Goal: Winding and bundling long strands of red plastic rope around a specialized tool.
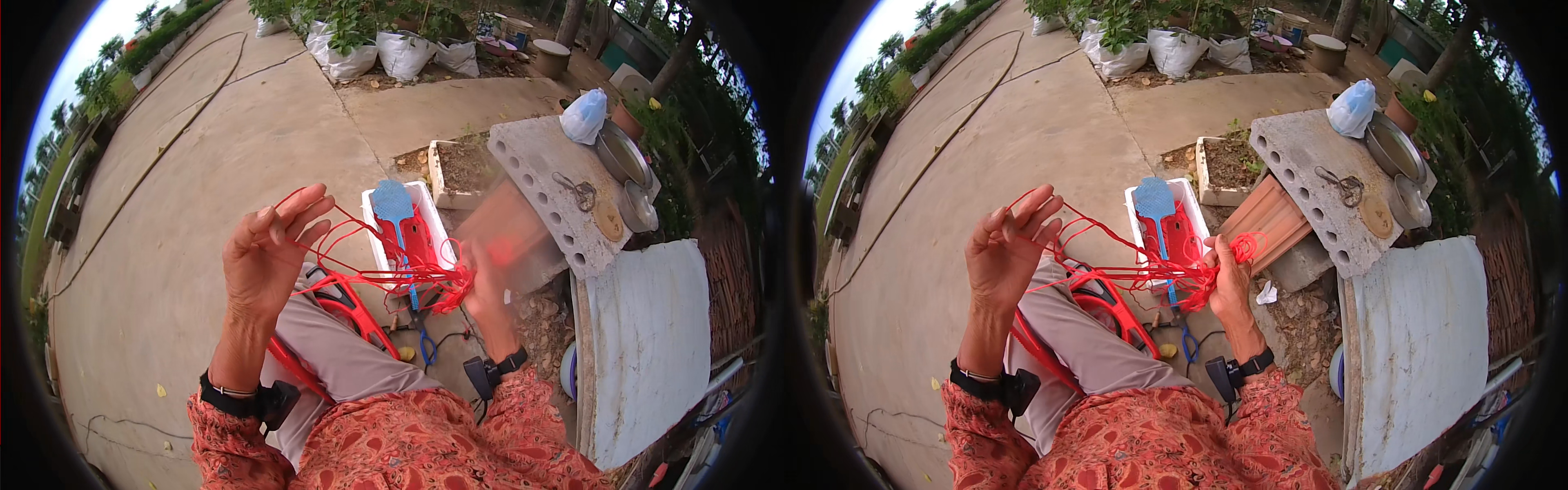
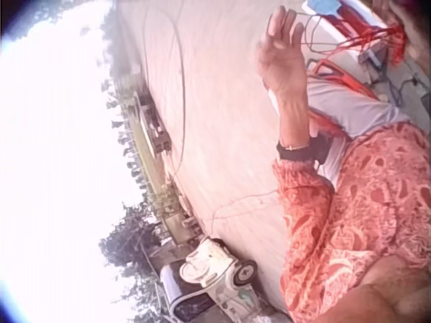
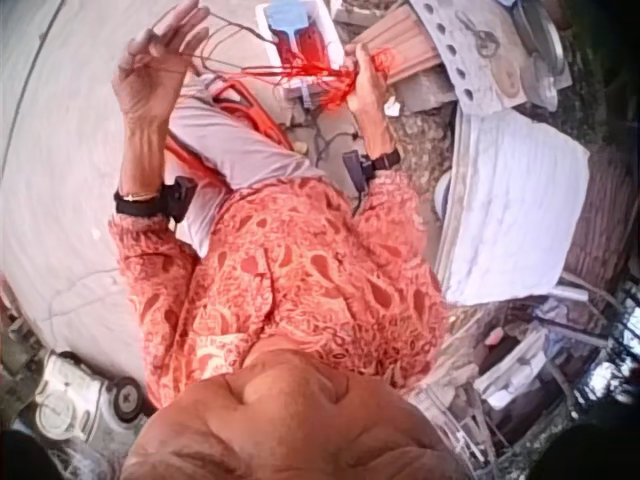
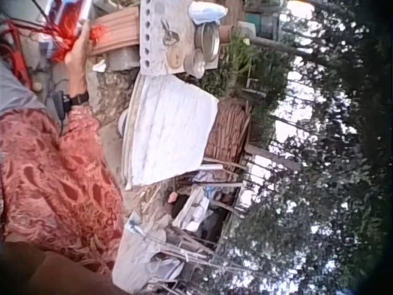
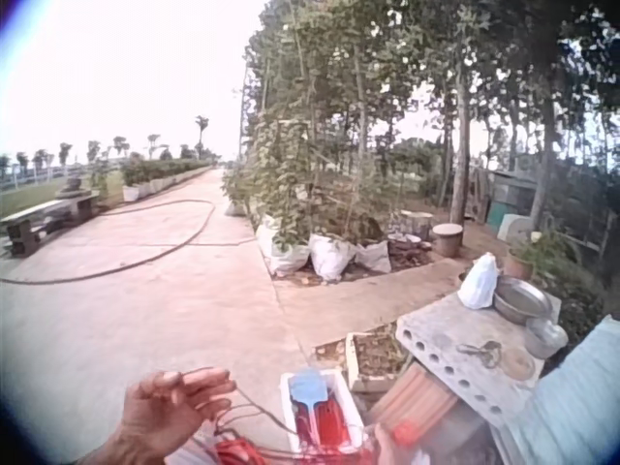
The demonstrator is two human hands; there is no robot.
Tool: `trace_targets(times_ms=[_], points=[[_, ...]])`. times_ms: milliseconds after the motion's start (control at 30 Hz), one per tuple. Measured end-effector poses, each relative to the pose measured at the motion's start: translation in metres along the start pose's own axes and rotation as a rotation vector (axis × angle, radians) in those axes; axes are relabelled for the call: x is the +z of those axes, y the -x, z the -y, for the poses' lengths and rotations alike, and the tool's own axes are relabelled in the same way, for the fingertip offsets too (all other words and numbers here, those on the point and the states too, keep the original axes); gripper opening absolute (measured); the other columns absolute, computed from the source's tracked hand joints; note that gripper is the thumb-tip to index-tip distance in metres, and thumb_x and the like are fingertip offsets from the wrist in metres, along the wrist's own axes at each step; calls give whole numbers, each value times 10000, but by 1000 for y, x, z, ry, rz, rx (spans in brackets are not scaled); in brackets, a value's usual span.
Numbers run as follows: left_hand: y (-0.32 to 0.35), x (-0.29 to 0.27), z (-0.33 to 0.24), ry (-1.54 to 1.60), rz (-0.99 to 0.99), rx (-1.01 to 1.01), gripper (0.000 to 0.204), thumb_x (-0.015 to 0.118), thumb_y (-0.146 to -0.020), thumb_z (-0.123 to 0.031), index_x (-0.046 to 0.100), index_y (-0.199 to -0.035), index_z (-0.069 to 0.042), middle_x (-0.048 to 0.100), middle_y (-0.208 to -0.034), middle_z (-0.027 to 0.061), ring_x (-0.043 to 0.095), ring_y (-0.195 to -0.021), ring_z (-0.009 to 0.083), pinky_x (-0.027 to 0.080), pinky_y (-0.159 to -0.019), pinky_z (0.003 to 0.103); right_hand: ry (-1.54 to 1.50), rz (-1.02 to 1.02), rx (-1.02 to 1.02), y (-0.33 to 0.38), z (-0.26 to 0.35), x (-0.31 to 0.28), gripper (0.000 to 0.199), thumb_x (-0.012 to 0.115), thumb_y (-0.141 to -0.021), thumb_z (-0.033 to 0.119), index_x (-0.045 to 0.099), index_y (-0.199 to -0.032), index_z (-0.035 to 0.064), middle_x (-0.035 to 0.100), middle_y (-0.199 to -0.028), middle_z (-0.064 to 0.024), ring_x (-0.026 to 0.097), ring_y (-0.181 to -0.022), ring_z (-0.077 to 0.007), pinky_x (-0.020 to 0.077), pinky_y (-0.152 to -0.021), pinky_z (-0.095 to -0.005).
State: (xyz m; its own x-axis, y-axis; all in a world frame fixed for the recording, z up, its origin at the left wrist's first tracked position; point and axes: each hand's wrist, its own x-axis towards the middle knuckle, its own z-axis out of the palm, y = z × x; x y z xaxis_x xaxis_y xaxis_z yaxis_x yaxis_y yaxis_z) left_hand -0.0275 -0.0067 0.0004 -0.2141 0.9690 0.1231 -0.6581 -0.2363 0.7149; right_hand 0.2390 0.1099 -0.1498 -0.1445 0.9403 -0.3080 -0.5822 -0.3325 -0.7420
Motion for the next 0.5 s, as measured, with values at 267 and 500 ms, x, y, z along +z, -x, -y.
trace_targets(times_ms=[267, 500], points=[[1, -12, -28, 246, 255, 102, 304, 454, -955, -241, 574, -1013, 32, 408, -1374, 275, 456, -1241, 373, 469, -931, 426, -62, 61, 56, -2, -5, -14, 226, 597, -929, 241, 606, -915, 15, 474, -639, 14, 500, -602, -104, 450, -579, -256], [12, -20, -64, -38, 403, 164, 467, 333, -1023, -253, 278, -1442, -55, 585, -799, 94, 592, -774, 178, 515, -613, 289, -73, 49, 61, -10, -11, -27, 218, 596, -929, 232, 594, -906, 16, 453, -622, 18, 476, -585, -98, 422, -551, -247]])
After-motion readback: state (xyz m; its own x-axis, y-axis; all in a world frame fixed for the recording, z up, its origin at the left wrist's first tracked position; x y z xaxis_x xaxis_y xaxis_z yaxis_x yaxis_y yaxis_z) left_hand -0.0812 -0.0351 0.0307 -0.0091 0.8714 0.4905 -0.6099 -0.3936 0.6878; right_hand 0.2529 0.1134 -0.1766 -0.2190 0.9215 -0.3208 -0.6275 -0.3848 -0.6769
